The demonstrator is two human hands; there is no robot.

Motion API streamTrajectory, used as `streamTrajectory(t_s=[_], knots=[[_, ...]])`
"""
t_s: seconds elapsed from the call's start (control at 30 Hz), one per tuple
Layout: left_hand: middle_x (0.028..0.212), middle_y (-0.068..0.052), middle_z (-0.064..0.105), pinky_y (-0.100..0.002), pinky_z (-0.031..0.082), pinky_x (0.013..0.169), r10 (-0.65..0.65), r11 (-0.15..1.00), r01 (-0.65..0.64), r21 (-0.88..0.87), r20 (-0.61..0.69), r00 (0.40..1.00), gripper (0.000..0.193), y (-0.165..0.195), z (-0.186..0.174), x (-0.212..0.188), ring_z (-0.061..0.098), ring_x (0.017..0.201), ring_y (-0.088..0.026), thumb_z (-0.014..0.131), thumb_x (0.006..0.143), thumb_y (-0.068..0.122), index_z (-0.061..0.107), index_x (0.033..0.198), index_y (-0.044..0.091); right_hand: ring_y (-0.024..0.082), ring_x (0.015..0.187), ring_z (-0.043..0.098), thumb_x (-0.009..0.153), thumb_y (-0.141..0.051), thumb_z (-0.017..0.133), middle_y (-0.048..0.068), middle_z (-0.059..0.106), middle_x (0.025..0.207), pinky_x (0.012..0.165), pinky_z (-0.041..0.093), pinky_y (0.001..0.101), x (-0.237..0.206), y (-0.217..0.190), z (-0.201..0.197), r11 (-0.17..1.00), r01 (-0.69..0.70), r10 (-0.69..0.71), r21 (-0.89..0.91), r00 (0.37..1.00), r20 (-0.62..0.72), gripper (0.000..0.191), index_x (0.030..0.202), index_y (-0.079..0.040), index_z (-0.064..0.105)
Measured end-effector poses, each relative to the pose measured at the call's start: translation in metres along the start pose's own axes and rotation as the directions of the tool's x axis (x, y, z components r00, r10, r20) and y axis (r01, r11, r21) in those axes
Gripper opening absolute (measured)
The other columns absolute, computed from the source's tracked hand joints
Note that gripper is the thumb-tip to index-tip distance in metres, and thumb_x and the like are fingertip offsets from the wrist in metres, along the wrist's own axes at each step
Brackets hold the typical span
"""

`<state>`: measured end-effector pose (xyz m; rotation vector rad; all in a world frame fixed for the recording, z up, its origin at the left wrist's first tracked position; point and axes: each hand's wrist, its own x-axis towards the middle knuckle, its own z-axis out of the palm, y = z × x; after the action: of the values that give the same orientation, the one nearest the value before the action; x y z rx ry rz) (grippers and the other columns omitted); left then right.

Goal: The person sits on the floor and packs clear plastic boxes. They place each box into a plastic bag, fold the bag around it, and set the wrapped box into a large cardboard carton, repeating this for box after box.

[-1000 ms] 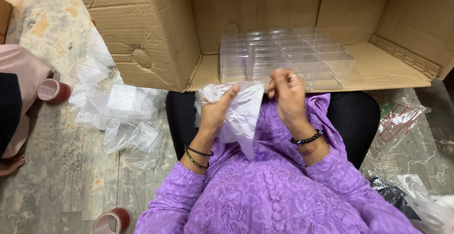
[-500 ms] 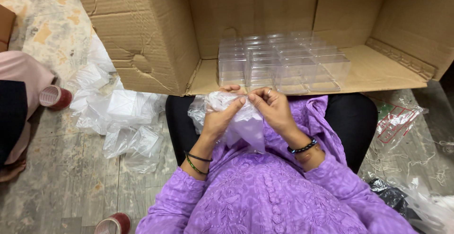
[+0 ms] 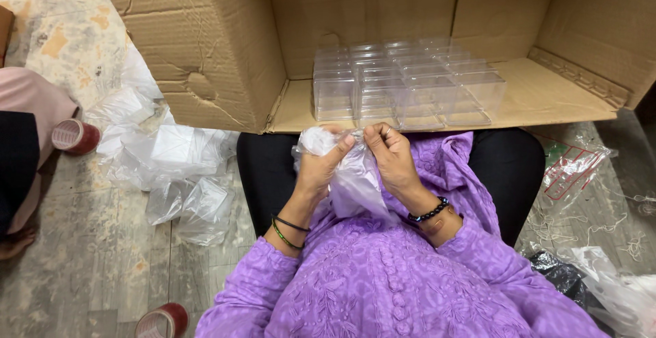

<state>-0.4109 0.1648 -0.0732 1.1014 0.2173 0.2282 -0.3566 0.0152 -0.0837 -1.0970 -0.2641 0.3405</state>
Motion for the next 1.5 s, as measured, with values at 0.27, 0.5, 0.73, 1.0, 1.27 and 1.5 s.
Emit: streamTrajectory(t_s=[0.27,0.5,0.73,1.0,1.27,1.5], knots=[[0.084,0.004,0.061,-0.023,0.041,0.064,0.127,0.985,-0.128,0.113,0.023,0.992,0.017,-0.001,0.006,-0.001,0.051,0.075,-0.005,0.075,0.103,0.017,0.068,0.094,0.004,0.003,0.081,0.051,0.106,-0.019,0.065,-0.005,0.061,0.090,0.074,0.045,0.0196,-0.002,-0.007,0.004,0.999,0.022,-0.022,0.041,1.000,0.008,0.014,0.101,-0.005,0.066],[0.092,0.002,0.069,-0.024,0.053,0.071,-0.122,0.989,0.107,0.101,0.162,0.979,0.023,-0.011,-0.021,-0.005,0.063,0.082,-0.006,0.063,0.101,0.027,0.072,0.107,0.007,0.005,0.062,0.059,0.121,-0.015,0.060,0.003,0.066,0.079,0.053,0.048,0.0171,0.001,0.009,-0.028,0.718,-0.329,0.043,0.614,0.901,0.432,0.020,0.108,0.000,0.060],[0.085,-0.005,0.067,-0.020,0.043,0.055,-0.274,0.902,0.424,-0.082,0.651,0.708,0.009,0.015,-0.101,-0.001,0.056,0.064,-0.006,0.067,0.102,0.015,0.067,0.102,0.007,0.005,0.073,0.061,0.097,-0.011,0.072,0.000,0.067,0.087,0.067,0.049,0.0233,0.005,-0.023,-0.096,0.934,-0.258,0.326,-0.247,0.897,0.298,0.021,0.115,-0.003,0.063],[0.090,0.001,0.067,-0.024,0.050,0.072,0.305,0.792,-0.283,0.541,0.050,0.951,0.020,-0.053,-0.001,0.127,0.060,0.081,-0.009,0.062,0.103,0.021,0.067,0.110,0.003,0.040,0.074,0.065,0.096,-0.008,0.067,0.025,0.068,0.086,0.065,0.050,0.0456,0.074,-0.029,-0.062,-0.056,0.173,-0.488,-0.983,0.854,0.178,0.023,0.116,0.002,0.070],[0.100,0.002,0.064,-0.024,0.048,0.074,0.096,0.995,-0.097,0.036,0.021,0.995,0.017,-0.077,-0.021,0.083,0.057,0.087,-0.007,0.066,0.103,0.019,0.066,0.110,0.004,0.010,0.064,0.048,0.104,-0.013,0.064,0.002,0.057,0.075,0.056,0.039,0.0275,0.046,0.013,-0.096,0.872,0.057,-0.158,-0.486,0.973,-0.169,0.015,0.099,0.000,0.058],[0.087,-0.002,0.068,-0.028,0.050,0.059,0.071,0.978,-0.046,0.202,-0.122,0.990,0.018,-0.083,-0.030,0.075,0.062,0.072,-0.009,0.072,0.100,0.018,0.069,0.099,0.000,0.003,0.076,0.052,0.104,-0.011,0.054,-0.002,0.060,0.081,0.067,0.047,0.0202,0.023,0.039,-0.079,0.685,0.112,-0.204,-0.720,0.978,-0.042,0.008,0.104,-0.004,0.057]])
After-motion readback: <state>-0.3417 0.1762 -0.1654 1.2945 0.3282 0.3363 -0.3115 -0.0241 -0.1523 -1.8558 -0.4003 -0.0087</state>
